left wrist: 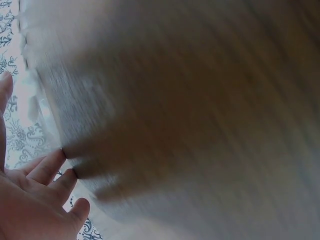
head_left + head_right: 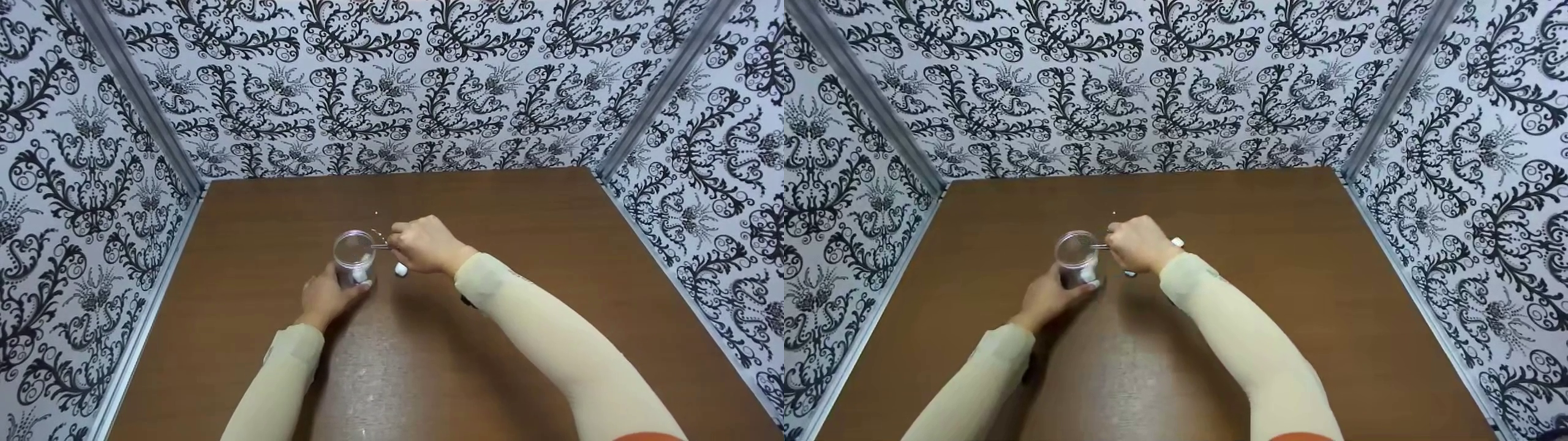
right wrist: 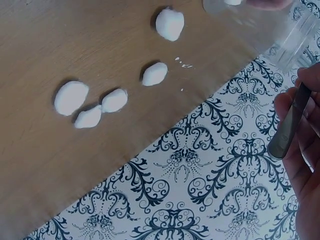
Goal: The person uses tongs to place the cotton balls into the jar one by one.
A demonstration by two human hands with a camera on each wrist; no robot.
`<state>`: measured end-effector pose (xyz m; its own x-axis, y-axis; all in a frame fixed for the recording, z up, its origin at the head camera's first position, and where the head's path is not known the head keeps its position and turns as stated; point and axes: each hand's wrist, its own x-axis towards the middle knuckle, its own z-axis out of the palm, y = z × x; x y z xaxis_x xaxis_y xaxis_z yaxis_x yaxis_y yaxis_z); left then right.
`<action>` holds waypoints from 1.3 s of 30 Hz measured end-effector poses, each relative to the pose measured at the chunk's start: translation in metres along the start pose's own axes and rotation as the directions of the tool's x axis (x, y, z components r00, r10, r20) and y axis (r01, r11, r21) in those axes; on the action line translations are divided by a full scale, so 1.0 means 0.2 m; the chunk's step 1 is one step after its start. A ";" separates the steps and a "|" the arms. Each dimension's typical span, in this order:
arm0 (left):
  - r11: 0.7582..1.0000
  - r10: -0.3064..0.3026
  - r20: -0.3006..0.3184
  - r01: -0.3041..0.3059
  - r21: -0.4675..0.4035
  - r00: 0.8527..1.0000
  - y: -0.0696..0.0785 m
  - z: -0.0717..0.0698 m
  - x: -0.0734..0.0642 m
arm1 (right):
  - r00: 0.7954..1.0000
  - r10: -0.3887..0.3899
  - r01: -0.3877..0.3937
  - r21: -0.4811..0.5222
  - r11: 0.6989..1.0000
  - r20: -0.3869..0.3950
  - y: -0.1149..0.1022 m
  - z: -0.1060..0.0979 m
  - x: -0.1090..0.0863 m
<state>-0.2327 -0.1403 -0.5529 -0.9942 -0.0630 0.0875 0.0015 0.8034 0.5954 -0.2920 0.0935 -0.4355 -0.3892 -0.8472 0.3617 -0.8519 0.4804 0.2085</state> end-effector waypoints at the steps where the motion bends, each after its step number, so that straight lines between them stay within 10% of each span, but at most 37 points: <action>1: 1.000 0.002 -0.002 -0.002 0.002 1.000 0.00 0.00 0.00 | 1.000 0.000 0.000 -0.002 1.000 0.000 0.00 0.00 0.00; 18: 0.999 0.018 0.015 -0.019 0.050 1.000 -0.01 0.01 0.01 | 1.000 0.017 -0.017 0.025 1.000 -0.016 0.04 -0.03 -0.06; 39: 0.999 0.023 -0.002 -0.023 0.025 1.000 -0.02 0.02 0.01 | 0.995 0.100 -0.100 0.031 0.994 0.024 0.18 0.06 -0.40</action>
<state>-0.2358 -0.1419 -0.5586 -0.9937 -0.0451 0.1027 0.0220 0.8194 0.5727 -0.2956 0.1759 -0.4674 -0.4804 -0.8002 0.3590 -0.8190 0.5558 0.1428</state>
